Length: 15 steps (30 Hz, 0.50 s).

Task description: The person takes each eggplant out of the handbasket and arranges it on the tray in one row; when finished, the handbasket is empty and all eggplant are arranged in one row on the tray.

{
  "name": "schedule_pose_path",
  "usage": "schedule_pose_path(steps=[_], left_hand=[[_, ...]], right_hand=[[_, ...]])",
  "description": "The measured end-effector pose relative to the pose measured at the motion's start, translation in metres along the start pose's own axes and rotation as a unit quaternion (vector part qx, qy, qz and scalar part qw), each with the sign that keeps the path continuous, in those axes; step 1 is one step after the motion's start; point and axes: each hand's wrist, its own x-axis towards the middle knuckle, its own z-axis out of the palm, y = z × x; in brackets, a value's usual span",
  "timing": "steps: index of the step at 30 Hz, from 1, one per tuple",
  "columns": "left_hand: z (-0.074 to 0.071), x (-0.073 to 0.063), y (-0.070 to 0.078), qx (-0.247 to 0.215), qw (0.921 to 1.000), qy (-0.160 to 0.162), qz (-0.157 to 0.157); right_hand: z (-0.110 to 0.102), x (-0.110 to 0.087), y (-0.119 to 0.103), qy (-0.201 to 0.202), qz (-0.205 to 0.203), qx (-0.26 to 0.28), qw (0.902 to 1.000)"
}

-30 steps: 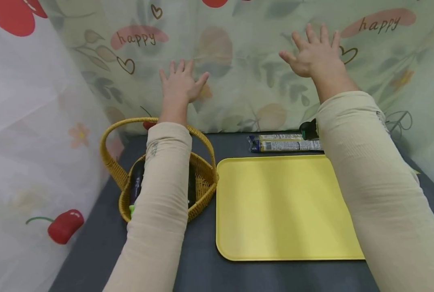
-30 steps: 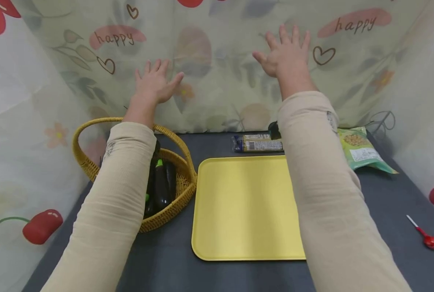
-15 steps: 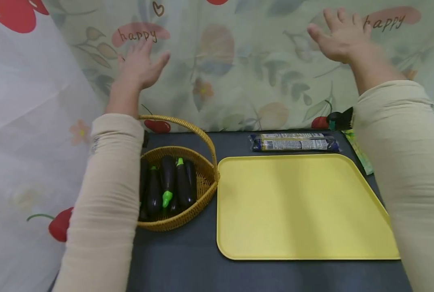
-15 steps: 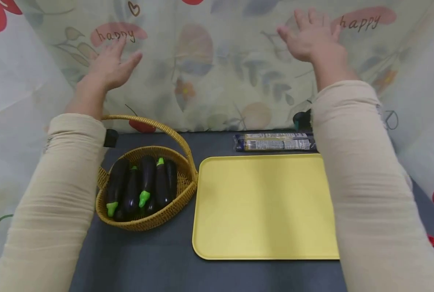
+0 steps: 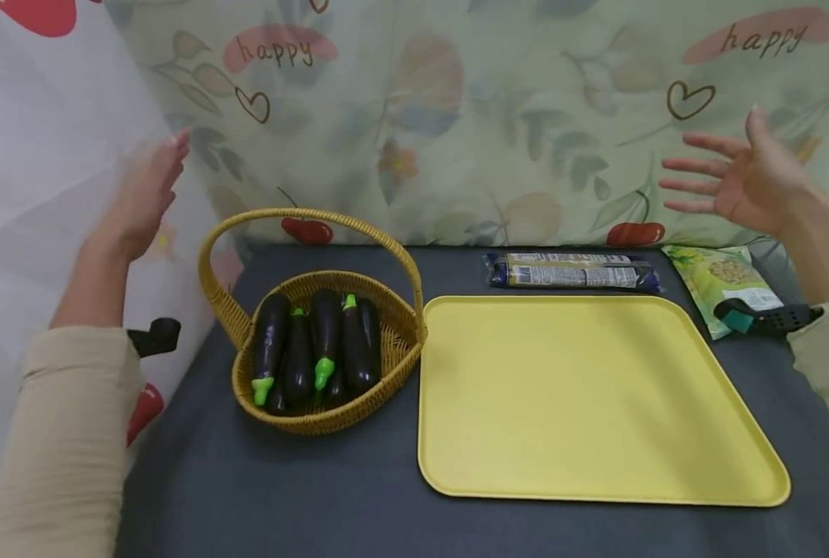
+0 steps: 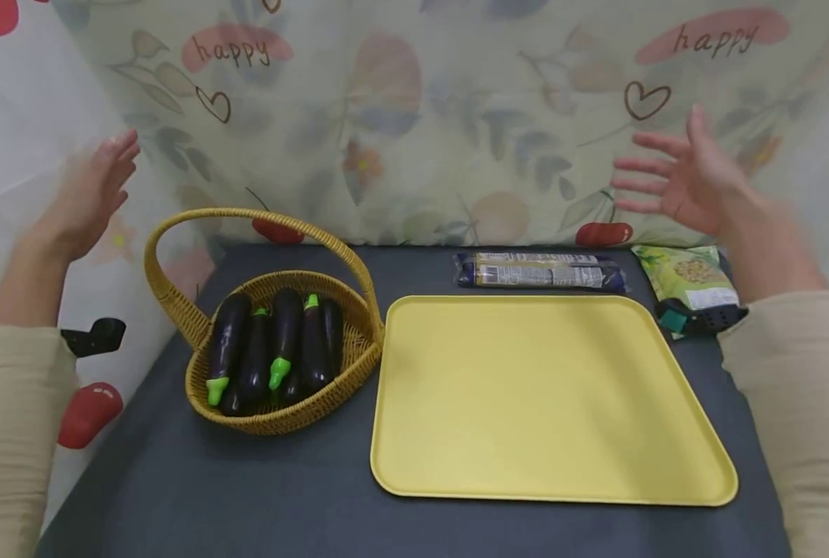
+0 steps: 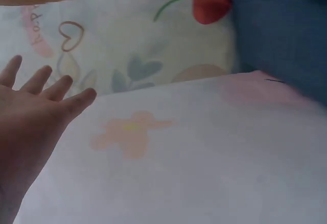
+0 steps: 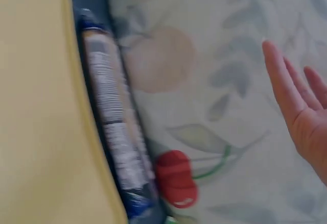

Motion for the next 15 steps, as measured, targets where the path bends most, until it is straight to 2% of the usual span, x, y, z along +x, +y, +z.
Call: schedule_pose_path(steps=[1,3,5,7,10,12,15], left_hand=[[0.002,-0.008,-0.011,-0.018,0.9998,-0.008,0.005],[0.005,-0.024,-0.034,-0.054,0.9981,-0.026,0.012],[0.011,-0.036,-0.053,-0.079,0.9963,-0.031,0.014],[0.018,-0.045,-0.07,-0.112,0.9929,-0.034,0.021],[0.032,-0.054,-0.092,-0.158,0.9863,-0.035,0.033],[0.042,-0.06,-0.105,-0.173,0.983,-0.037,0.047],[0.054,-0.066,-0.122,-0.171,0.9824,-0.042,0.06]], right_hand=[[-0.004,-0.003,0.011,-0.036,0.021,0.043,0.9982],[-0.008,-0.006,0.033,-0.098,0.065,0.093,0.9887],[-0.011,-0.006,0.054,-0.15,0.088,0.106,0.9791],[-0.012,-0.006,0.075,-0.183,0.096,0.1,0.9733],[-0.008,-0.004,0.104,-0.208,0.101,0.074,0.9701],[0.0,-0.003,0.121,-0.201,0.108,0.042,0.9726],[0.017,0.001,0.144,-0.184,0.126,-0.014,0.9747]])
